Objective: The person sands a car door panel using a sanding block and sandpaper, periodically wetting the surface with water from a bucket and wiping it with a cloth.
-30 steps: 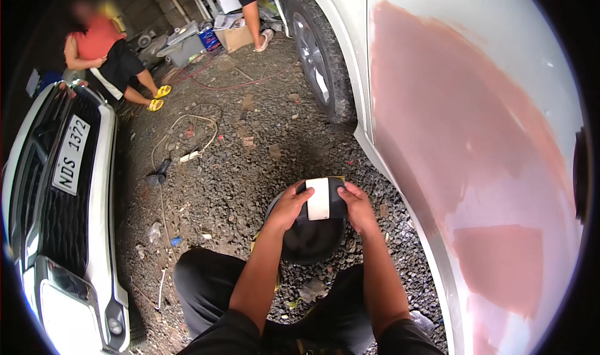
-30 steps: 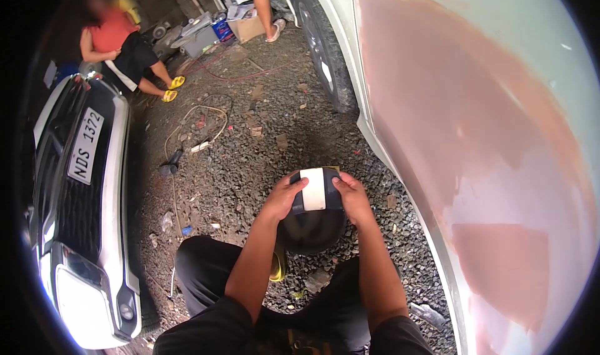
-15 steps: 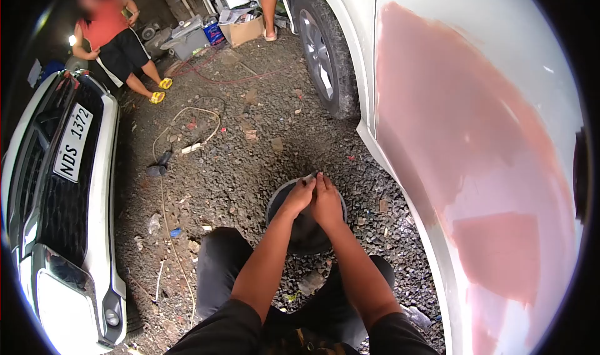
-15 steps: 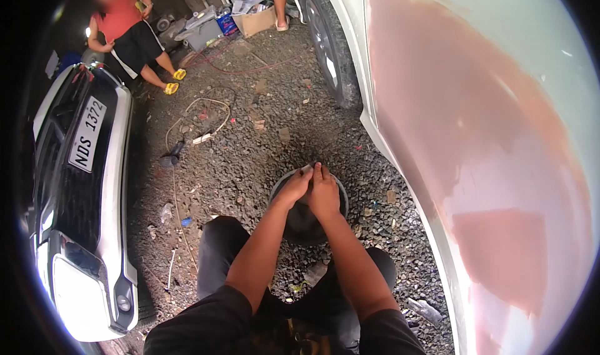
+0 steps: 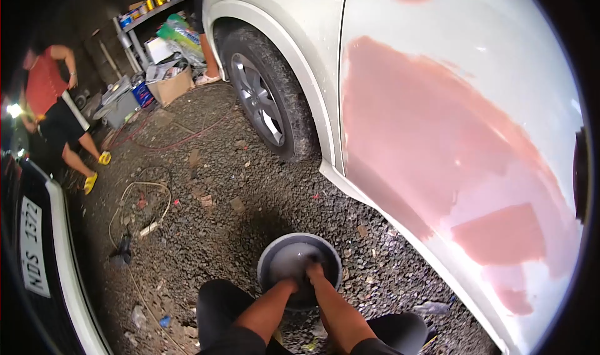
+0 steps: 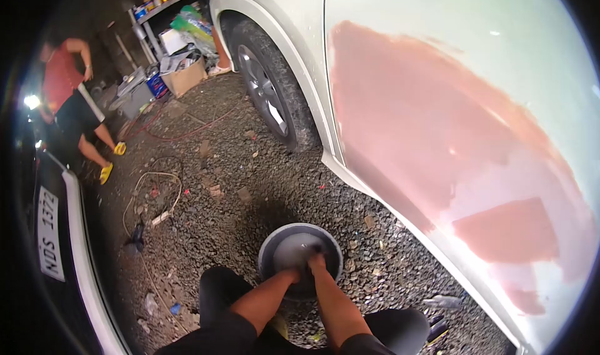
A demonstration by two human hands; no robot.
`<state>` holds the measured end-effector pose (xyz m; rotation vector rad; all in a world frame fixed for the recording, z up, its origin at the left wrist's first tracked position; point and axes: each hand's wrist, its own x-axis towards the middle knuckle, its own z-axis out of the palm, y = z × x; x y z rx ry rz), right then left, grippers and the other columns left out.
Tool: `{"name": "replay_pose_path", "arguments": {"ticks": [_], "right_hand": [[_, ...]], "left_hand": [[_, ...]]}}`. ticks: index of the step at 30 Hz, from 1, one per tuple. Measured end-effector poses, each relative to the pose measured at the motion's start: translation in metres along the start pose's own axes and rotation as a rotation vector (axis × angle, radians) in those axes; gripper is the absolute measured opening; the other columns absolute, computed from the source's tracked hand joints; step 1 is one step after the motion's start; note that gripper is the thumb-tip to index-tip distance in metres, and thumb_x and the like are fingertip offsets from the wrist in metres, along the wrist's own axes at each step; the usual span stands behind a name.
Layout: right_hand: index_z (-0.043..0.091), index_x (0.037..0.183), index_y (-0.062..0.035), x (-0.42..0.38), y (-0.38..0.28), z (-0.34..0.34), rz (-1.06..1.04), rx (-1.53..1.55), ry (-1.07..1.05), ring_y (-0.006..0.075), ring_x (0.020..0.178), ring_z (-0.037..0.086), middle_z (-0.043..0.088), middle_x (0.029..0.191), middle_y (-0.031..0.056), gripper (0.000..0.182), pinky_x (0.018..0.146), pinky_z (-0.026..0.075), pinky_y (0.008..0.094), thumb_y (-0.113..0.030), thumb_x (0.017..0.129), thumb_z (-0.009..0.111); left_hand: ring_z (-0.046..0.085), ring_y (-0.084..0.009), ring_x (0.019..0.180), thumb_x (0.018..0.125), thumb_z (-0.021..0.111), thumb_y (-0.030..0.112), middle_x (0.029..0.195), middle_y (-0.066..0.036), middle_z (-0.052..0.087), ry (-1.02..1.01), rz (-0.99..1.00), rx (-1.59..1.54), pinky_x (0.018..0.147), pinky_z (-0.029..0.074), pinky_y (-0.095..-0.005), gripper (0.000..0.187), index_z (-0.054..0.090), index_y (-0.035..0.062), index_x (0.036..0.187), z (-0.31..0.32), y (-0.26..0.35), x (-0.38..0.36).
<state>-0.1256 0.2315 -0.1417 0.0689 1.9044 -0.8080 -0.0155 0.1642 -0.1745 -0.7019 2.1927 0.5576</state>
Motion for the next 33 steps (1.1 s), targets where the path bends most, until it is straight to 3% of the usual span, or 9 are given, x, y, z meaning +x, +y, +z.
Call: {"name": "replay_pose_path", "arguments": {"ticks": [2, 4, 6, 11, 13, 15, 20, 29, 33], "right_hand": [[0.059, 0.139, 0.0015, -0.004, 0.008, 0.020, -0.070, -0.272, -0.042, 0.0373, 0.131, 0.060, 0.061, 0.140, 0.0259, 0.055, 0.110, 0.046, 0.0448, -0.035, 0.098, 0.053], [0.060, 0.140, -0.0024, -0.014, 0.005, 0.023, -0.146, -0.554, -0.066, 0.0363, 0.130, 0.061, 0.062, 0.141, 0.0233, 0.051, 0.110, 0.047, 0.0455, -0.032, 0.099, 0.052], [0.061, 0.141, -0.0063, -0.025, -0.010, 0.014, -0.217, -0.843, -0.067, 0.0353, 0.129, 0.062, 0.062, 0.141, 0.0207, 0.048, 0.109, 0.048, 0.0463, -0.030, 0.100, 0.052], [0.065, 0.128, -0.0077, -0.195, -0.137, -0.056, -0.314, -1.242, 0.021, 0.0381, 0.116, 0.069, 0.068, 0.128, 0.0173, 0.036, 0.096, 0.056, 0.0507, -0.030, 0.102, 0.056], [0.060, 0.136, -0.0155, -0.244, -0.183, -0.107, -0.518, -1.495, 0.388, 0.0361, 0.113, 0.069, 0.065, 0.124, 0.0177, 0.043, 0.091, 0.059, 0.0467, -0.027, 0.095, 0.063], [0.051, 0.146, -0.0223, -0.316, -0.239, -0.152, -0.779, -1.593, 0.865, 0.0315, 0.122, 0.059, 0.050, 0.146, 0.0103, 0.049, 0.096, 0.053, 0.0466, -0.026, 0.098, 0.062], [0.066, 0.136, -0.0250, -0.427, -0.343, -0.230, -1.115, -1.805, 1.425, 0.0261, 0.130, 0.051, 0.055, 0.144, 0.0048, 0.043, 0.108, 0.044, 0.0451, -0.018, 0.094, 0.063], [0.069, 0.131, -0.0244, -0.432, -0.427, -0.271, -1.217, -2.307, 1.296, 0.0203, 0.124, 0.054, 0.057, 0.145, -0.0035, 0.038, 0.106, 0.045, 0.0384, -0.023, 0.093, 0.065], [0.061, 0.140, -0.0276, -0.475, -0.376, -0.292, -1.023, -2.413, 1.203, 0.0201, 0.129, 0.051, 0.050, 0.152, -0.0030, 0.048, 0.107, 0.043, 0.0367, -0.019, 0.093, 0.061]], "left_hand": [[0.067, -0.0356, 0.117, 0.092, 0.060, 0.019, 0.128, -0.019, 0.069, -0.257, 0.101, 0.042, 0.100, 0.050, -0.0478, 0.034, 0.071, 0.0061, 0.122, -0.059, 0.006, -0.030], [0.068, -0.0349, 0.115, 0.093, 0.061, 0.019, 0.125, -0.019, 0.070, -0.205, 0.192, 0.056, 0.097, 0.052, -0.0490, 0.034, 0.070, 0.0059, 0.123, -0.119, 0.012, -0.061], [0.069, -0.0354, 0.110, 0.093, 0.064, 0.023, 0.120, -0.020, 0.071, 0.393, 0.345, 0.022, 0.094, 0.053, -0.0483, 0.033, 0.071, 0.0073, 0.121, -0.150, -0.001, -0.077], [0.070, -0.0390, 0.100, 0.093, 0.070, 0.034, 0.105, -0.019, 0.074, 1.119, 0.511, -0.086, 0.088, 0.055, -0.0490, 0.038, 0.070, 0.0034, 0.116, -0.200, -0.026, -0.057], [0.067, -0.0384, 0.108, 0.094, 0.071, 0.035, 0.115, -0.019, 0.071, 0.746, 0.572, -0.190, 0.092, 0.054, -0.0483, 0.040, 0.069, 0.0062, 0.122, -0.192, -0.029, -0.028], [0.064, -0.0390, 0.116, 0.097, 0.067, 0.033, 0.124, -0.021, 0.069, 0.431, 0.635, -0.233, 0.099, 0.051, -0.0477, 0.044, 0.064, 0.0063, 0.132, -0.187, -0.031, -0.014], [0.061, -0.0418, 0.123, 0.102, 0.058, 0.028, 0.130, -0.024, 0.066, 0.298, 0.545, -0.404, 0.102, 0.049, -0.0497, 0.039, 0.062, 0.0046, 0.133, -0.179, -0.035, -0.015], [0.064, -0.0429, 0.118, 0.101, 0.058, 0.031, 0.122, -0.024, 0.069, 0.259, 0.391, -0.343, 0.100, 0.050, -0.0503, 0.038, 0.065, 0.0021, 0.124, -0.208, -0.086, -0.063], [0.063, -0.0418, 0.120, 0.101, 0.057, 0.031, 0.124, -0.024, 0.068, 0.322, 0.397, -0.275, 0.100, 0.049, -0.0496, 0.038, 0.065, 0.0010, 0.124, -0.206, -0.092, -0.042]]}}
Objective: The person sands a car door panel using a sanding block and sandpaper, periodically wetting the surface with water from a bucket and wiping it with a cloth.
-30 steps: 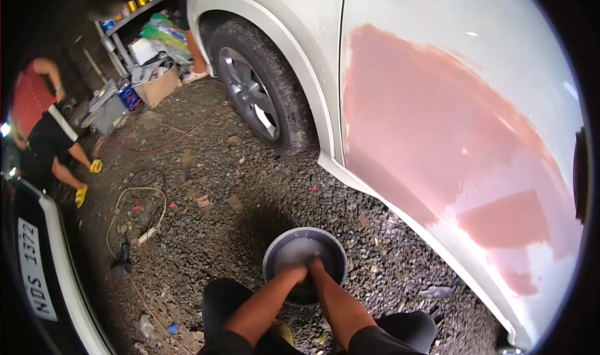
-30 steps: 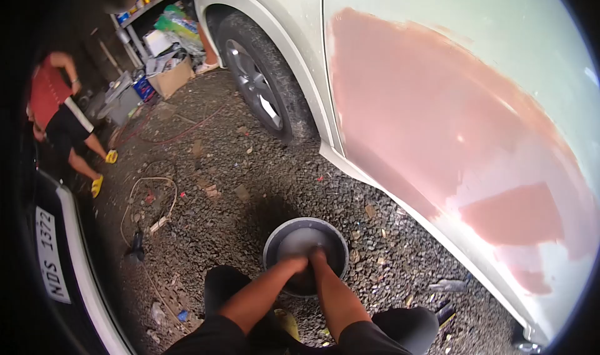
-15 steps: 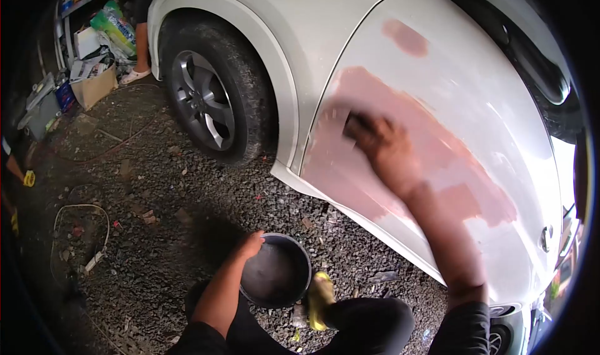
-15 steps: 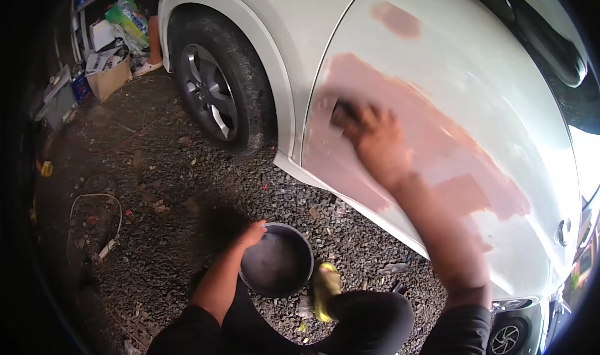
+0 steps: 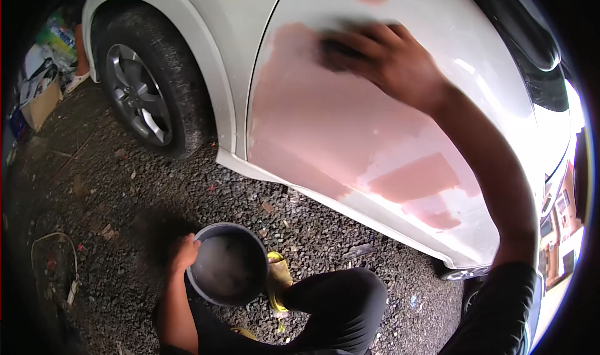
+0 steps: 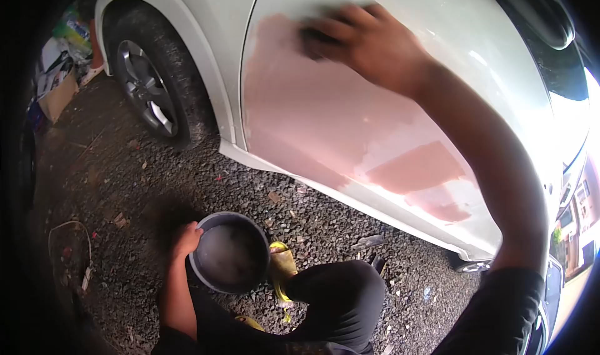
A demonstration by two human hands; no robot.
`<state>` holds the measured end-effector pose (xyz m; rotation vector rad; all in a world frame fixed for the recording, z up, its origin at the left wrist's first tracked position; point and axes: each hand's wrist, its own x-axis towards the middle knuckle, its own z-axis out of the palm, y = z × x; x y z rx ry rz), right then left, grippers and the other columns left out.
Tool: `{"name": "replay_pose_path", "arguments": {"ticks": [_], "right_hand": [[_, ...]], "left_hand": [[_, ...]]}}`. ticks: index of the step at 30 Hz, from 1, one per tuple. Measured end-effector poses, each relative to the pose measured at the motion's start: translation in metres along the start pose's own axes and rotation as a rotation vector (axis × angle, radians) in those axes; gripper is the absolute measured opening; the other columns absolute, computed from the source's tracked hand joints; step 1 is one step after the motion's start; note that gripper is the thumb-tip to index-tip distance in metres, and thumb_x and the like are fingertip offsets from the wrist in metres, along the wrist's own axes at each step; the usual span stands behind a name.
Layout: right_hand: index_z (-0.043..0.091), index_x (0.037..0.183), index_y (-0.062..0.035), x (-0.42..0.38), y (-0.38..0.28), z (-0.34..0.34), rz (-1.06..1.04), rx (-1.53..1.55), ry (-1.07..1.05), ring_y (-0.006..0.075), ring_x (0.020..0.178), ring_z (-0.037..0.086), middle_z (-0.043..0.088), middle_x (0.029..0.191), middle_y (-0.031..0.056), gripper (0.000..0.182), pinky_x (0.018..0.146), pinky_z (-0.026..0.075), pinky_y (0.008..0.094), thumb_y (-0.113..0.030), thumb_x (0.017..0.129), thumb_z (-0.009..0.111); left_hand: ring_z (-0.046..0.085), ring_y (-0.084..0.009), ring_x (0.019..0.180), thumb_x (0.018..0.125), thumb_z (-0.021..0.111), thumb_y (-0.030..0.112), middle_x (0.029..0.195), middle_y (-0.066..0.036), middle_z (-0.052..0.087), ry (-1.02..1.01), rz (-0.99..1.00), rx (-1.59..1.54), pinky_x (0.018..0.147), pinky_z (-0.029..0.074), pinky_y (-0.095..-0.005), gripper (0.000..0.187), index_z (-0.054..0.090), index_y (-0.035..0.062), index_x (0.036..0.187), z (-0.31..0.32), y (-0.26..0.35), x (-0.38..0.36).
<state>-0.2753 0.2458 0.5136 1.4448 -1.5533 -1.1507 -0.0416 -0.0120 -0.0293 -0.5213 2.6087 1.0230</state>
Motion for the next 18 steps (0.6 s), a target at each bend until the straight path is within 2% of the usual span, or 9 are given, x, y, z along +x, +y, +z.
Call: {"name": "replay_pose_path", "arguments": {"ticks": [2, 3, 5, 7, 9, 11, 13, 15, 18], "right_hand": [[0.064, 0.138, -0.0261, -0.072, -0.001, -0.006, 0.040, 0.063, 0.016, 0.0238, 0.127, 0.054, 0.051, 0.152, 0.0008, 0.049, 0.103, 0.048, 0.0424, -0.021, 0.089, 0.064], [0.067, 0.135, -0.0246, -0.104, -0.004, -0.015, 0.090, 0.085, -0.059, 0.0251, 0.127, 0.055, 0.052, 0.151, 0.0029, 0.047, 0.102, 0.049, 0.0446, -0.021, 0.088, 0.066], [0.068, 0.134, -0.0239, -0.149, -0.005, -0.011, 0.145, 0.150, -0.075, 0.0256, 0.128, 0.054, 0.052, 0.152, 0.0028, 0.047, 0.104, 0.048, 0.0461, -0.020, 0.087, 0.067], [0.068, 0.132, -0.0238, -0.116, -0.004, -0.015, 0.139, 0.146, -0.069, 0.0253, 0.127, 0.054, 0.053, 0.149, 0.0021, 0.044, 0.102, 0.049, 0.0456, -0.018, 0.088, 0.067], [0.066, 0.133, -0.0243, -0.046, -0.004, -0.004, 0.102, 0.092, 0.048, 0.0242, 0.126, 0.053, 0.055, 0.145, 0.0017, 0.043, 0.102, 0.048, 0.0425, -0.016, 0.091, 0.066], [0.064, 0.136, -0.0255, 0.031, -0.004, 0.010, 0.066, 0.060, 0.102, 0.0221, 0.127, 0.052, 0.055, 0.143, 0.0004, 0.046, 0.105, 0.046, 0.0392, -0.015, 0.092, 0.064], [0.063, 0.138, -0.0263, 0.079, -0.008, 0.015, 0.047, -0.006, 0.041, 0.0202, 0.128, 0.051, 0.055, 0.142, -0.0006, 0.048, 0.107, 0.043, 0.0383, -0.015, 0.091, 0.061], [0.063, 0.137, -0.0277, 0.044, -0.009, 0.003, 0.079, 0.048, 0.031, 0.0205, 0.128, 0.052, 0.054, 0.144, -0.0007, 0.047, 0.108, 0.044, 0.0402, -0.016, 0.092, 0.062], [0.069, 0.131, -0.0285, -0.070, -0.011, -0.015, 0.168, 0.001, -0.028, 0.0219, 0.127, 0.054, 0.053, 0.148, -0.0001, 0.041, 0.102, 0.049, 0.0433, -0.018, 0.091, 0.063]], "left_hand": [[0.063, -0.0411, 0.120, 0.101, 0.057, 0.032, 0.127, -0.023, 0.068, 0.019, 0.019, -0.018, 0.102, 0.049, -0.0490, 0.041, 0.065, 0.0021, 0.129, 0.007, -0.011, 0.007], [0.062, -0.0410, 0.121, 0.101, 0.058, 0.032, 0.128, -0.022, 0.068, 0.027, 0.007, -0.018, 0.103, 0.048, -0.0489, 0.042, 0.064, 0.0024, 0.130, 0.008, -0.011, 0.006], [0.062, -0.0407, 0.122, 0.101, 0.058, 0.032, 0.129, -0.022, 0.068, 0.047, -0.029, -0.028, 0.104, 0.048, -0.0487, 0.043, 0.064, 0.0030, 0.132, 0.006, -0.007, 0.001], [0.061, -0.0400, 0.125, 0.100, 0.060, 0.036, 0.133, -0.021, 0.066, 0.025, -0.013, -0.096, 0.106, 0.047, -0.0475, 0.048, 0.061, 0.0048, 0.137, -0.003, 0.001, 0.000], [0.060, -0.0397, 0.127, 0.100, 0.061, 0.039, 0.136, -0.022, 0.065, 0.032, 0.044, -0.194, 0.107, 0.047, -0.0470, 0.053, 0.059, 0.0059, 0.141, -0.020, 0.017, -0.002], [0.058, -0.0397, 0.129, 0.100, 0.061, 0.041, 0.138, -0.022, 0.063, -0.002, -0.005, -0.231, 0.109, 0.045, -0.0467, 0.057, 0.055, 0.0073, 0.146, -0.008, 0.012, 0.017], [0.057, -0.0399, 0.132, 0.100, 0.061, 0.043, 0.141, -0.022, 0.061, -0.036, -0.045, -0.261, 0.110, 0.044, -0.0465, 0.060, 0.052, 0.0084, 0.149, 0.006, 0.011, 0.019], [0.055, -0.0402, 0.134, 0.101, 0.060, 0.044, 0.143, -0.022, 0.060, -0.048, -0.062, -0.259, 0.112, 0.043, -0.0466, 0.062, 0.049, 0.0092, 0.152, 0.004, 0.009, 0.019], [0.048, -0.0380, 0.141, 0.102, 0.058, 0.045, 0.152, -0.021, 0.052, -0.052, -0.079, -0.221, 0.117, 0.038, -0.0448, 0.066, 0.045, 0.0082, 0.155, 0.013, -0.003, 0.023]]}}
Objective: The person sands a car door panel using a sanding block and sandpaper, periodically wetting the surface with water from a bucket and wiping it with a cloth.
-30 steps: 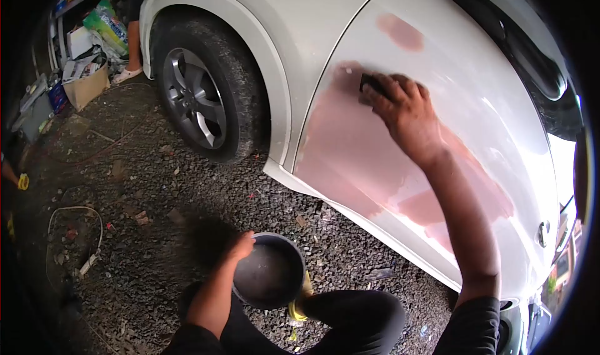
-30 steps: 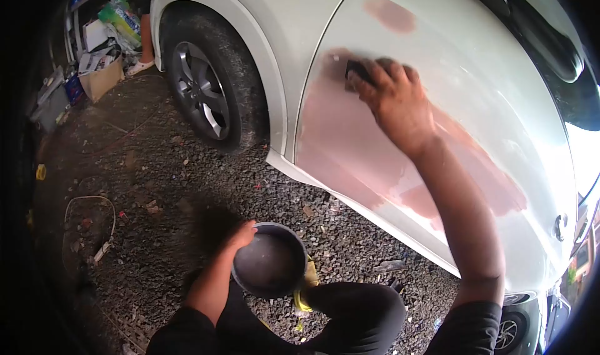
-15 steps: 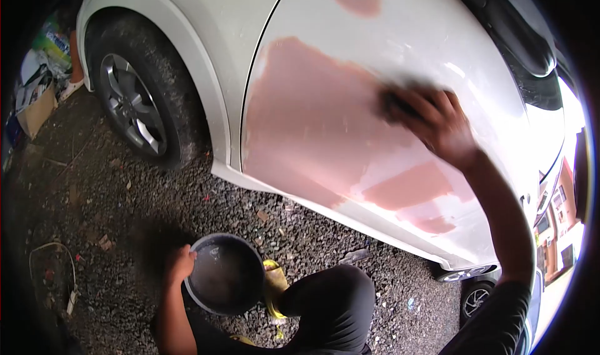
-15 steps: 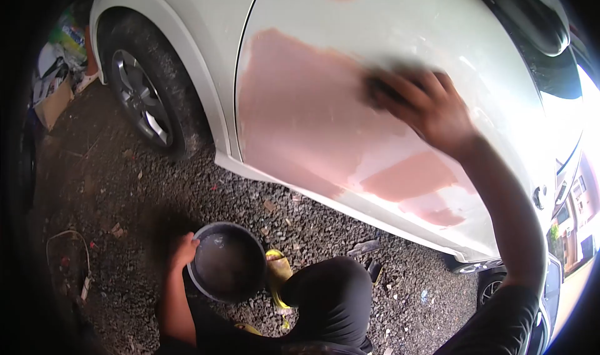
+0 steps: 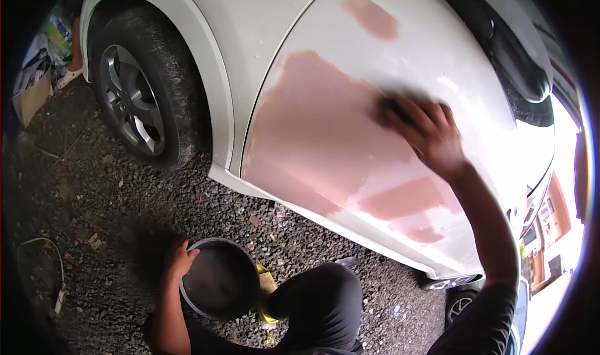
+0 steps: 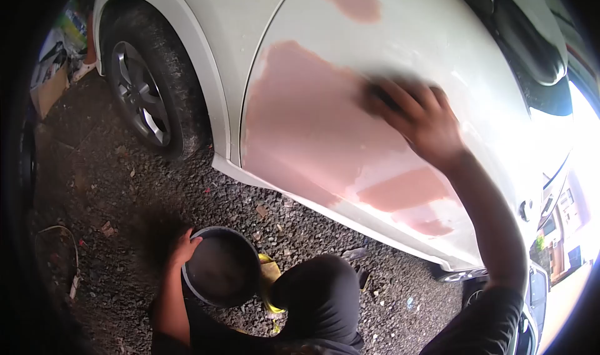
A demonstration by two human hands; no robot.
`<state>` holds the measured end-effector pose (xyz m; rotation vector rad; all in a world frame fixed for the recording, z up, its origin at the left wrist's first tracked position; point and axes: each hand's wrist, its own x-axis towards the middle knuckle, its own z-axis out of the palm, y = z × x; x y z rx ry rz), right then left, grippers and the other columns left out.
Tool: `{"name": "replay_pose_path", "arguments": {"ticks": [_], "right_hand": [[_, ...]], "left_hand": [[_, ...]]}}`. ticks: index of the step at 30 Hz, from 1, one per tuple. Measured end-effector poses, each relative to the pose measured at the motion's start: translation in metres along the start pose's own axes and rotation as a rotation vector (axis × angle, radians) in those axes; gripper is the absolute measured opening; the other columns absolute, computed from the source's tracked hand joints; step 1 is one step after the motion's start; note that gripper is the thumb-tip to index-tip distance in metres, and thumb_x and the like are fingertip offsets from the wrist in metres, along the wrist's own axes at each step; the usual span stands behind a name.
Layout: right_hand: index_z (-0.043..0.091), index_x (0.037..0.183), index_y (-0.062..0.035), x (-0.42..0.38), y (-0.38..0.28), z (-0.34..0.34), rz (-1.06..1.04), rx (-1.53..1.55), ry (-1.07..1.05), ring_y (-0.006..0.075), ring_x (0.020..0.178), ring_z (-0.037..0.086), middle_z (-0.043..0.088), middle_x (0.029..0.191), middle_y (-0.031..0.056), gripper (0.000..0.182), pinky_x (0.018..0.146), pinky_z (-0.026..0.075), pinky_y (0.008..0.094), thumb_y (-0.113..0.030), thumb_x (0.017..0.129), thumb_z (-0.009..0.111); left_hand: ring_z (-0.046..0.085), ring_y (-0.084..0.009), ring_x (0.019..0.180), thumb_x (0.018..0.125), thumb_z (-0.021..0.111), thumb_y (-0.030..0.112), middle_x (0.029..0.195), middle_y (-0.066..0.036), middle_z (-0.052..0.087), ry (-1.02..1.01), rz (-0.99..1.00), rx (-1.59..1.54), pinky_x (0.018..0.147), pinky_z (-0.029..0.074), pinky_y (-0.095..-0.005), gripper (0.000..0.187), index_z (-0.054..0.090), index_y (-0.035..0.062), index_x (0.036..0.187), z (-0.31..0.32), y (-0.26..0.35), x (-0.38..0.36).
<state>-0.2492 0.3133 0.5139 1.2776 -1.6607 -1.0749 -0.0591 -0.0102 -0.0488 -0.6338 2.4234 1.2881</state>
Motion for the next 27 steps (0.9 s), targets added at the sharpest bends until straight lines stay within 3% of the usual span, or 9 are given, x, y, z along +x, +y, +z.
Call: {"name": "replay_pose_path", "arguments": {"ticks": [1, 3, 9, 15, 17, 23, 27], "right_hand": [[0.071, 0.127, -0.0288, -0.037, 0.010, 0.004, 0.002, -0.020, -0.067, 0.0222, 0.125, 0.056, 0.055, 0.148, -0.0001, 0.039, 0.097, 0.051, 0.0437, -0.020, 0.090, 0.064], [0.071, 0.127, -0.0288, -0.029, 0.017, -0.002, -0.085, 0.052, -0.007, 0.0219, 0.124, 0.056, 0.055, 0.148, -0.0007, 0.038, 0.097, 0.051, 0.0433, -0.020, 0.091, 0.064], [0.065, 0.135, -0.0306, 0.153, -0.014, 0.018, -0.166, -0.055, 0.086, 0.0201, 0.124, 0.053, 0.056, 0.141, -0.0032, 0.049, 0.103, 0.045, 0.0393, -0.015, 0.089, 0.062], [0.069, 0.130, -0.0292, 0.009, 0.019, -0.001, -0.127, -0.022, 0.018, 0.0231, 0.121, 0.056, 0.053, 0.148, -0.0015, 0.040, 0.095, 0.050, 0.0422, -0.019, 0.091, 0.066], [0.070, 0.129, -0.0292, 0.005, 0.026, -0.005, -0.169, 0.022, -0.005, 0.0229, 0.120, 0.056, 0.053, 0.148, -0.0010, 0.040, 0.093, 0.050, 0.0412, -0.020, 0.090, 0.066], [0.065, 0.136, -0.0250, 0.159, -0.014, 0.018, -0.195, -0.013, 0.121, 0.0216, 0.121, 0.054, 0.056, 0.142, -0.0004, 0.048, 0.097, 0.047, 0.0414, -0.016, 0.089, 0.062], [0.070, 0.130, -0.0238, 0.070, -0.005, 0.002, -0.131, 0.040, 0.098, 0.0227, 0.117, 0.058, 0.058, 0.144, -0.0003, 0.039, 0.093, 0.050, 0.0417, -0.021, 0.091, 0.067]], "left_hand": [[0.046, -0.0374, 0.143, 0.102, 0.058, 0.045, 0.154, -0.020, 0.050, 0.013, 0.002, 0.006, 0.118, 0.038, -0.0444, 0.066, 0.044, 0.0078, 0.155, 0.003, -0.003, 0.002], [0.044, -0.0366, 0.145, 0.103, 0.057, 0.043, 0.156, -0.019, 0.048, -0.019, 0.008, 0.053, 0.119, 0.036, -0.0440, 0.064, 0.044, 0.0074, 0.155, -0.004, 0.004, -0.004], [0.047, -0.0361, 0.142, 0.106, 0.054, 0.037, 0.154, -0.018, 0.051, -0.060, 0.028, 0.069, 0.118, 0.038, -0.0452, 0.057, 0.046, 0.0076, 0.154, 0.006, 0.006, -0.001], [0.054, -0.0371, 0.135, 0.105, 0.056, 0.031, 0.145, -0.018, 0.058, 0.031, 0.119, 0.189, 0.113, 0.043, -0.0454, 0.051, 0.050, 0.0083, 0.150, 0.015, -0.007, 0.011], [0.055, -0.0374, 0.133, 0.104, 0.057, 0.029, 0.144, -0.018, 0.060, 0.047, 0.120, 0.225, 0.112, 0.045, -0.0454, 0.049, 0.052, 0.0073, 0.148, 0.011, 0.001, 0.006], [0.057, -0.0386, 0.130, 0.103, 0.057, 0.027, 0.142, -0.020, 0.060, 0.107, 0.142, 0.136, 0.111, 0.046, -0.0463, 0.045, 0.056, 0.0039, 0.143, 0.026, -0.010, 0.007], [0.056, -0.0390, 0.132, 0.103, 0.057, 0.028, 0.143, -0.021, 0.059, 0.115, 0.137, 0.155, 0.111, 0.045, -0.0465, 0.050, 0.051, 0.0041, 0.147, 0.008, 0.008, -0.007]]}}
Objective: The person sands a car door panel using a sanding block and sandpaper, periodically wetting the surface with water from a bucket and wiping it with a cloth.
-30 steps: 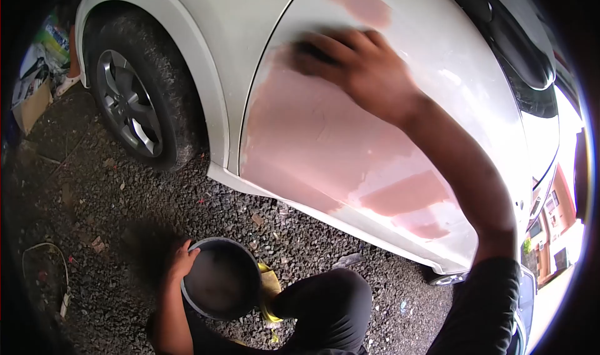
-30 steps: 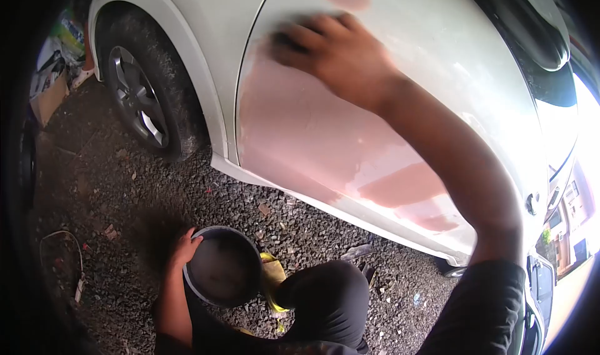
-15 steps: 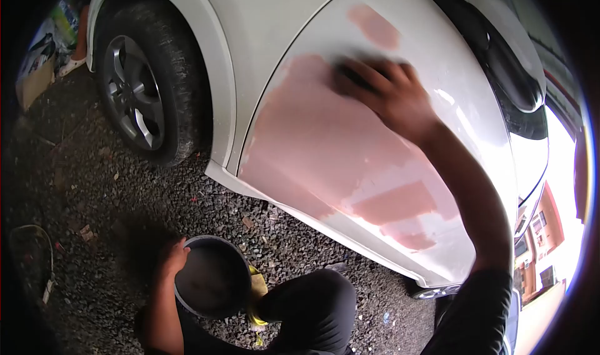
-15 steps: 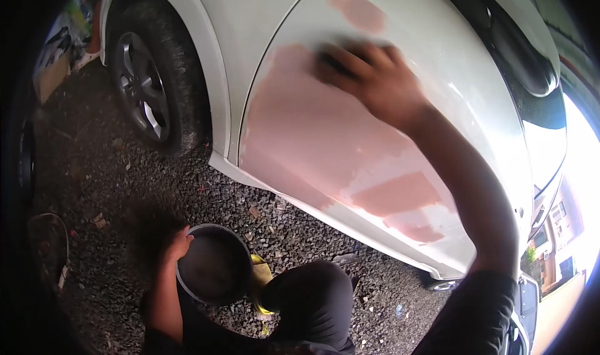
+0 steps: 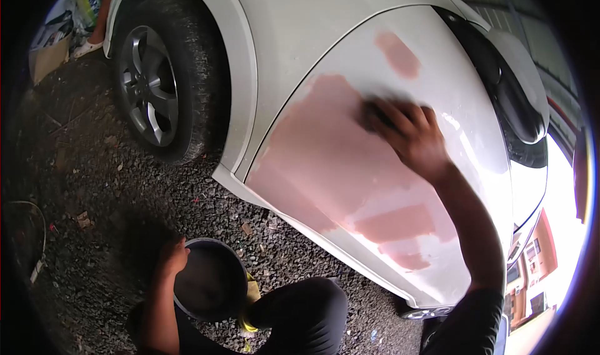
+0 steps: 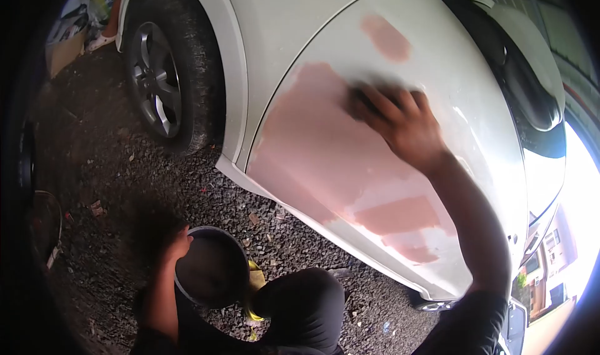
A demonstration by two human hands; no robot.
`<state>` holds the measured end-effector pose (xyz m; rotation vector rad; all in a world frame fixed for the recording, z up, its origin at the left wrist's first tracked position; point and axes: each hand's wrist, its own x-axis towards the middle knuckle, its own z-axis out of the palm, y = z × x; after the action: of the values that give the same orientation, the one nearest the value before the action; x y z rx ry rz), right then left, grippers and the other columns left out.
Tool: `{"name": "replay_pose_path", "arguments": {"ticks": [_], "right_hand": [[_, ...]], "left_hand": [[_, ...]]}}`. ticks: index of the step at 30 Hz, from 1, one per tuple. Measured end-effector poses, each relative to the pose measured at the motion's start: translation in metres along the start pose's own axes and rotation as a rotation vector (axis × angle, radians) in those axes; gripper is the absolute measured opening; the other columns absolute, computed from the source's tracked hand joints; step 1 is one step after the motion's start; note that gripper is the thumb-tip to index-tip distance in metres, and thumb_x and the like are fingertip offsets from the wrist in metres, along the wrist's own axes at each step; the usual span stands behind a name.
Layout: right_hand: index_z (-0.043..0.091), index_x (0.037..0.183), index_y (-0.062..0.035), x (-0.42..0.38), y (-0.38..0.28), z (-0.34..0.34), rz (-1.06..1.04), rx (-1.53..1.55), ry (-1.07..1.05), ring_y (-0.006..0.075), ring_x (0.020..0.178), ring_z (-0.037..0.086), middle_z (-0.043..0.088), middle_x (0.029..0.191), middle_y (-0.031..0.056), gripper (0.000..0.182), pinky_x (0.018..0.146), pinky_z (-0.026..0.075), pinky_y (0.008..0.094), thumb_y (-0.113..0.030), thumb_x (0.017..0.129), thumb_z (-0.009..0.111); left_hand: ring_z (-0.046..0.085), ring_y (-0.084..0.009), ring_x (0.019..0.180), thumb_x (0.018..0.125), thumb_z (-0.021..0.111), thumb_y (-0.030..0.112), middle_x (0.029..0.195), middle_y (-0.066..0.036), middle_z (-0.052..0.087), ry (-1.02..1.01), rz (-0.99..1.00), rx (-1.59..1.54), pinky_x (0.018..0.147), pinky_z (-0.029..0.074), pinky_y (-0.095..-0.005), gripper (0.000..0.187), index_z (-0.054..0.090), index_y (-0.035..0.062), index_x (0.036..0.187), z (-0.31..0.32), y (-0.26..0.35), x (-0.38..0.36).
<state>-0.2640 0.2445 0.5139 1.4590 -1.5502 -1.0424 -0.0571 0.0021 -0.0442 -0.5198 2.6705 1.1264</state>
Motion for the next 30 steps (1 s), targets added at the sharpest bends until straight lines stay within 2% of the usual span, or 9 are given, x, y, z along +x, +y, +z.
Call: {"name": "replay_pose_path", "arguments": {"ticks": [3, 5, 8, 12, 14, 17, 20, 26, 30], "right_hand": [[0.071, 0.128, -0.0231, -0.006, 0.003, -0.001, -0.029, 0.040, 0.006, 0.0228, 0.114, 0.059, 0.059, 0.142, 0.0003, 0.039, 0.091, 0.050, 0.0415, -0.021, 0.089, 0.069], [0.071, 0.127, -0.0226, 0.027, 0.005, 0.010, -0.083, 0.038, 0.061, 0.0216, 0.114, 0.057, 0.059, 0.139, 0.0003, 0.039, 0.091, 0.049, 0.0409, -0.017, 0.089, 0.068], [0.071, 0.126, -0.0227, 0.091, -0.004, 0.028, -0.069, 0.025, 0.096, 0.0228, 0.114, 0.057, 0.058, 0.140, 0.0002, 0.038, 0.093, 0.049, 0.0403, -0.016, 0.089, 0.065], [0.071, 0.125, -0.0230, 0.035, -0.002, 0.002, -0.032, 0.034, 0.005, 0.0239, 0.114, 0.057, 0.058, 0.140, 0.0001, 0.037, 0.094, 0.048, 0.0405, -0.018, 0.089, 0.066], [0.071, 0.125, -0.0233, 0.002, 0.005, -0.002, 0.001, 0.086, -0.050, 0.0240, 0.115, 0.057, 0.058, 0.140, -0.0001, 0.037, 0.095, 0.048, 0.0405, -0.018, 0.089, 0.067], [0.072, 0.125, -0.0238, 0.038, 0.013, 0.012, -0.107, 0.059, 0.063, 0.0240, 0.116, 0.057, 0.059, 0.139, -0.0005, 0.037, 0.095, 0.048, 0.0407, -0.018, 0.088, 0.068], [0.072, 0.123, -0.0233, 0.087, 0.005, 0.019, -0.073, 0.035, 0.086, 0.0228, 0.116, 0.057, 0.059, 0.138, -0.0009, 0.036, 0.095, 0.049, 0.0412, -0.019, 0.088, 0.069], [0.073, 0.123, -0.0241, -0.001, 0.009, -0.004, 0.005, 0.073, -0.028, 0.0230, 0.116, 0.057, 0.060, 0.137, -0.0003, 0.033, 0.098, 0.049, 0.0422, -0.021, 0.091, 0.069], [0.073, 0.123, -0.0247, 0.060, 0.007, 0.008, -0.029, 0.078, 0.040, 0.0232, 0.116, 0.057, 0.060, 0.136, 0.0001, 0.032, 0.098, 0.049, 0.0418, -0.024, 0.091, 0.070]], "left_hand": [[0.056, -0.0389, 0.132, 0.104, 0.056, 0.029, 0.144, -0.021, 0.059, 0.039, 0.008, -0.031, 0.111, 0.045, -0.0470, 0.051, 0.050, 0.0046, 0.149, -0.005, -0.004, -0.002], [0.055, -0.0390, 0.132, 0.105, 0.054, 0.030, 0.144, -0.021, 0.058, 0.081, 0.003, -0.032, 0.111, 0.045, -0.0474, 0.051, 0.049, 0.0049, 0.149, -0.012, -0.001, 0.000], [0.055, -0.0396, 0.132, 0.107, 0.050, 0.032, 0.144, -0.021, 0.058, 0.068, -0.028, -0.296, 0.111, 0.044, -0.0478, 0.050, 0.049, 0.0055, 0.150, -0.003, -0.006, 0.009], [0.055, -0.0403, 0.131, 0.109, 0.045, 0.035, 0.143, -0.021, 0.059, 0.084, -0.033, -0.101, 0.111, 0.044, -0.0472, 0.050, 0.050, 0.0051, 0.149, -0.027, 0.008, -0.002], [0.055, -0.0402, 0.132, 0.109, 0.045, 0.036, 0.144, -0.021, 0.059, 0.094, -0.043, -0.216, 0.111, 0.044, -0.0469, 0.050, 0.050, 0.0049, 0.149, -0.047, 0.021, -0.016], [0.055, -0.0396, 0.132, 0.109, 0.046, 0.036, 0.144, -0.020, 0.058, 0.123, -0.049, -0.250, 0.111, 0.044, -0.0465, 0.050, 0.050, 0.0050, 0.149, -0.045, 0.011, -0.007], [0.055, -0.0391, 0.133, 0.109, 0.047, 0.036, 0.146, -0.020, 0.057, 0.109, -0.126, -0.339, 0.110, 0.045, -0.0461, 0.050, 0.051, 0.0051, 0.148, -0.021, -0.002, 0.006], [0.057, -0.0399, 0.129, 0.109, 0.048, 0.035, 0.141, -0.021, 0.060, 0.225, -0.050, -0.324, 0.108, 0.045, -0.0464, 0.045, 0.058, 0.0029, 0.139, -0.030, 0.003, 0.001], [0.058, -0.0396, 0.126, 0.108, 0.049, 0.033, 0.136, -0.020, 0.062, 0.302, 0.033, -0.249, 0.106, 0.047, -0.0467, 0.042, 0.061, 0.0023, 0.133, -0.024, -0.005, 0.007]]}}
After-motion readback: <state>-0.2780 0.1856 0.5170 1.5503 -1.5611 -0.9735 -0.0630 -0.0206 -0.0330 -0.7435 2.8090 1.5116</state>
